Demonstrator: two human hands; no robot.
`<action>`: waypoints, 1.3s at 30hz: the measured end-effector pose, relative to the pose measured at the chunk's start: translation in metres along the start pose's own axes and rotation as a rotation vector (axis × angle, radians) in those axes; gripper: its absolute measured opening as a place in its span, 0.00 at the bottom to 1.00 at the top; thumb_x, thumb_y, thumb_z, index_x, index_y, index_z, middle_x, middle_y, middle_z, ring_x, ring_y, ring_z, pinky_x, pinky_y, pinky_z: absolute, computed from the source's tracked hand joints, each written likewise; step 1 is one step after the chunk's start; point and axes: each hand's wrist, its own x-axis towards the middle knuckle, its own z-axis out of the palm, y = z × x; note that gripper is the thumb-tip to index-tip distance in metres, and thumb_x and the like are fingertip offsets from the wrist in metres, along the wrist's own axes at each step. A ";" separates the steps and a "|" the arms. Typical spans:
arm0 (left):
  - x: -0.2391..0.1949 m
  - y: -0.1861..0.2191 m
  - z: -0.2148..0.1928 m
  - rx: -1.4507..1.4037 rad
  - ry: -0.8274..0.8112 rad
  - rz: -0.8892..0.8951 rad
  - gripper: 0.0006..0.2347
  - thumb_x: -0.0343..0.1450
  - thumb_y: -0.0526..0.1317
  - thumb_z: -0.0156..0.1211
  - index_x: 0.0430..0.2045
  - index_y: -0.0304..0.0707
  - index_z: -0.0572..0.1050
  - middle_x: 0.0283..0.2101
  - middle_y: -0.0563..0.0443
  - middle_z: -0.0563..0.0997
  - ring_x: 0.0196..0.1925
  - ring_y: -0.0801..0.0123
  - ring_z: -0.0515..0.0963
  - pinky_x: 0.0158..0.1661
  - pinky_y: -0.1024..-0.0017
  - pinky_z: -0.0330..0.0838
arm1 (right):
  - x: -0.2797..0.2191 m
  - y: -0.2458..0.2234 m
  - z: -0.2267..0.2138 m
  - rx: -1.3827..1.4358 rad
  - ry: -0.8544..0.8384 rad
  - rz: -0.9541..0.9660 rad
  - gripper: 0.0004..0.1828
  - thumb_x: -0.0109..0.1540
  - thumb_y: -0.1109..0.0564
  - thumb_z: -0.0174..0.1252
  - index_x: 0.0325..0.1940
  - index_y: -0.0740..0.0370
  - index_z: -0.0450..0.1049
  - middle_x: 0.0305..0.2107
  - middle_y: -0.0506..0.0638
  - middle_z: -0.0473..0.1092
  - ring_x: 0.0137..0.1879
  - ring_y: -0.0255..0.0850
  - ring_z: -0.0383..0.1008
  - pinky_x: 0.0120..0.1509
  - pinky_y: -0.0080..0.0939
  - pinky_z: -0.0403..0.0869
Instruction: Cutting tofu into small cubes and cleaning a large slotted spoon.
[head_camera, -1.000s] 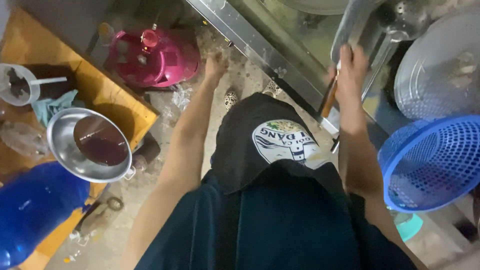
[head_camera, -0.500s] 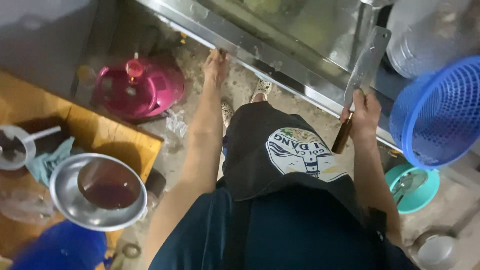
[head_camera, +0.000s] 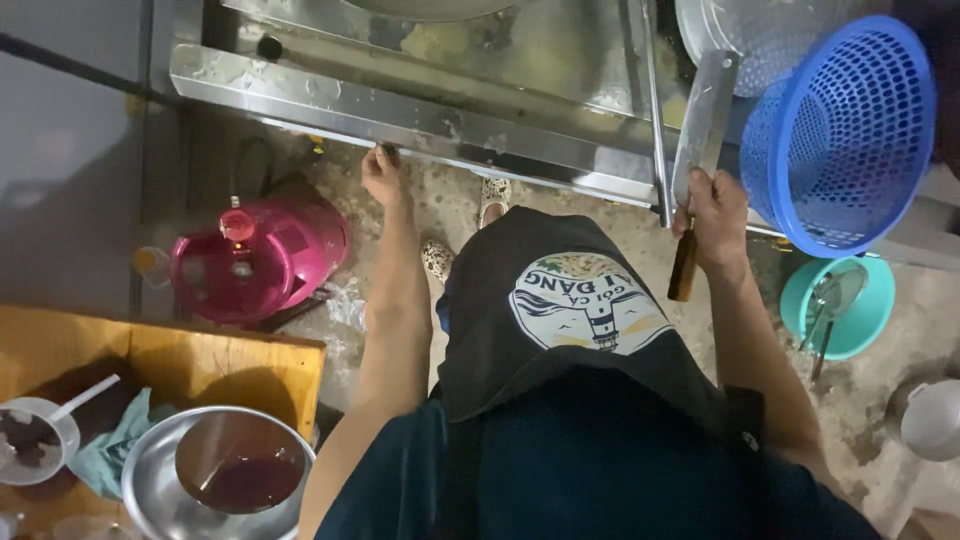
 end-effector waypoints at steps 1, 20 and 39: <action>0.003 -0.006 -0.005 -0.078 -0.023 0.007 0.07 0.75 0.36 0.60 0.38 0.27 0.75 0.38 0.47 0.82 0.38 0.68 0.81 0.40 0.71 0.80 | 0.001 0.002 0.000 0.000 -0.005 0.009 0.16 0.75 0.54 0.51 0.34 0.63 0.63 0.20 0.49 0.62 0.20 0.36 0.65 0.22 0.37 0.65; 0.015 0.025 -0.014 -0.152 -0.036 -0.608 0.13 0.78 0.46 0.57 0.35 0.31 0.74 0.30 0.49 0.74 0.29 0.66 0.74 0.31 0.66 0.73 | -0.001 -0.012 0.039 -0.109 -0.120 -0.010 0.15 0.74 0.54 0.53 0.36 0.65 0.66 0.22 0.48 0.65 0.21 0.34 0.65 0.23 0.37 0.66; -0.013 0.036 -0.031 -0.203 -0.273 -0.777 0.14 0.78 0.44 0.64 0.32 0.32 0.68 0.23 0.49 0.70 0.20 0.61 0.71 0.19 0.62 0.70 | -0.011 -0.014 0.030 0.084 -0.057 0.016 0.13 0.74 0.53 0.51 0.42 0.66 0.70 0.26 0.50 0.68 0.24 0.34 0.67 0.28 0.36 0.68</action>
